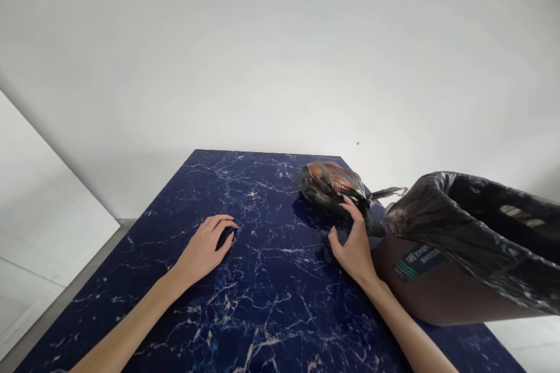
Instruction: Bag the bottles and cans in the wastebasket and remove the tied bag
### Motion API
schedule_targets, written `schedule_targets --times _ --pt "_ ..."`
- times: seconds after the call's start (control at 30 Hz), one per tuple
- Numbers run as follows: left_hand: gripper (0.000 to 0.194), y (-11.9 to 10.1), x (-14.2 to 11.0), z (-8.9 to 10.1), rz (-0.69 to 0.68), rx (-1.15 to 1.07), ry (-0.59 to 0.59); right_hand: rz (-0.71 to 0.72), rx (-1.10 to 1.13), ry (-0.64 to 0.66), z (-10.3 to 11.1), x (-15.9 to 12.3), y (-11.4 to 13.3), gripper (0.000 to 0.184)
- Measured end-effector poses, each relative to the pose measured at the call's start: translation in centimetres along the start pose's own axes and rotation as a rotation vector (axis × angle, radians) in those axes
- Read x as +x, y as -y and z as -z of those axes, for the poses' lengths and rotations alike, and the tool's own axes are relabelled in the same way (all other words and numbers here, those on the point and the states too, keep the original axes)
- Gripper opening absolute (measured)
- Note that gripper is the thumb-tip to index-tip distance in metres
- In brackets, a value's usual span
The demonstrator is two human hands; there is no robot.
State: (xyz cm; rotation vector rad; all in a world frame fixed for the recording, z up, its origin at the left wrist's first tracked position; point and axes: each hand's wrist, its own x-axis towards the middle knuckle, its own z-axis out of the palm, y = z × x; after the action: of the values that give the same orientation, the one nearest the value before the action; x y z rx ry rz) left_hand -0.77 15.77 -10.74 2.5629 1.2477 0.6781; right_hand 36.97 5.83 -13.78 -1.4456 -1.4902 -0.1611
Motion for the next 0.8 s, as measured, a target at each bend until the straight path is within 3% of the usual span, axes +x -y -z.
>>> schedule_targets --times 0.17,0.3,0.43,0.6,0.8 --pt "0.037 -0.1 0.0 0.0 0.008 0.007 0.011 -0.076 -0.206 -0.156 0.3 0.1 -1.4 0.063" --pt "0.037 0.4 0.0 -0.3 -0.005 0.010 -0.004 -0.206 -0.147 -0.039 -0.2 -0.5 -2.4 0.070" --pt "0.037 1.0 0.0 -0.7 -0.012 0.021 -0.013 -0.189 -0.040 0.107 -0.3 -0.8 -1.4 0.066" --pt "0.036 1.1 -0.1 -0.8 -0.021 0.026 -0.022 -0.132 0.029 0.051 0.0 -0.5 0.0 0.053" --pt "0.036 1.0 -0.1 -0.8 -0.021 0.027 -0.021 -0.235 0.074 0.098 -0.3 -0.7 -0.7 0.053"
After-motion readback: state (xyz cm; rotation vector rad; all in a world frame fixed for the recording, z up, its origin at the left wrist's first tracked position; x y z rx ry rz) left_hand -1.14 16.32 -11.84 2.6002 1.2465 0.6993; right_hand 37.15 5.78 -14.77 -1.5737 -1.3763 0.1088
